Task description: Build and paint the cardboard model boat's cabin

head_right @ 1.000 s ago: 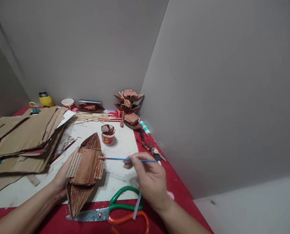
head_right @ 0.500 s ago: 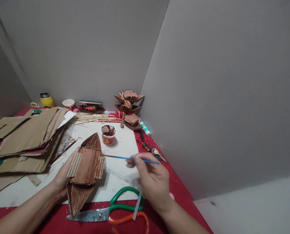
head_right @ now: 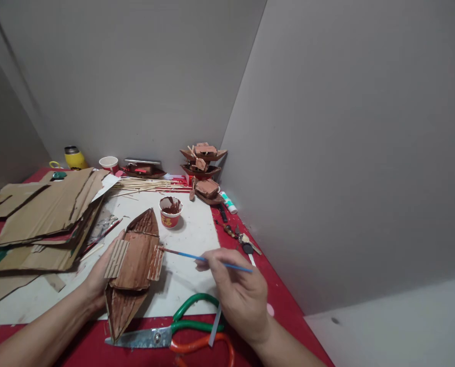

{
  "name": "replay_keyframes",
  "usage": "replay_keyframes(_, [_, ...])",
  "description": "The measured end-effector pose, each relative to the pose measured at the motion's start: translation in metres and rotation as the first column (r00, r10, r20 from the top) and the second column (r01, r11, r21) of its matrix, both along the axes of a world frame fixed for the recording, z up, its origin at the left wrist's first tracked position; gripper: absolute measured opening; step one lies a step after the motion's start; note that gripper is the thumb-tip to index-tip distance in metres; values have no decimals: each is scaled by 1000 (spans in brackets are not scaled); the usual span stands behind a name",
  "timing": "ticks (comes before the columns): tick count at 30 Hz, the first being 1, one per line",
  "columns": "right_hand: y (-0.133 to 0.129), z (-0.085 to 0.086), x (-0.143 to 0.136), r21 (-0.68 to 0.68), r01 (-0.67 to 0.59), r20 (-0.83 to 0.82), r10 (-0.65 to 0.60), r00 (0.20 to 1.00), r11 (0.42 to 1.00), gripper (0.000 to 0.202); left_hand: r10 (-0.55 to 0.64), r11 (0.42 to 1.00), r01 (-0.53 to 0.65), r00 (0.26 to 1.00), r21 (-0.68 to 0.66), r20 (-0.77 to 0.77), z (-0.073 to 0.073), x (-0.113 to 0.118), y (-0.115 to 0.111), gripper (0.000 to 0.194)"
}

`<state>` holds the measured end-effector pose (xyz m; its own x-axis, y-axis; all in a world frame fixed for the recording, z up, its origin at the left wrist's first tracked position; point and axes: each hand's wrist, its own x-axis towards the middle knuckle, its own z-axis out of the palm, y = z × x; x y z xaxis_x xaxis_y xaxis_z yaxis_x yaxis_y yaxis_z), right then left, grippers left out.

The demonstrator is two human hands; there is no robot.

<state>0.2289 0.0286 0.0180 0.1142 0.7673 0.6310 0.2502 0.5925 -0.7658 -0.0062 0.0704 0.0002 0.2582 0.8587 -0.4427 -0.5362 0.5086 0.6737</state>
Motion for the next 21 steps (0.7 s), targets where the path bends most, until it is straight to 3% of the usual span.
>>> replay_keyframes(4, [-1, 1, 2, -49, -52, 59, 55, 997, 997, 14, -48, 999, 47, 997, 12, 55, 2, 0, 2, 55])
replay_keyframes(10, [-4, 0, 5, -134, -213, 12, 217, 976, 968, 15, 103, 994, -102, 995, -32, 17, 7, 1, 2, 39])
replay_keyframes(16, [-1, 2, 2, -73, -70, -82, 64, 995, 995, 13, 109, 992, -107, 994, -63, 27, 8, 2, 2, 35])
replay_keyframes(21, [3, 5, 0, -82, -57, -69, 52, 996, 995, 14, 94, 993, -91, 995, -77, 42, 9, 2, 2, 34])
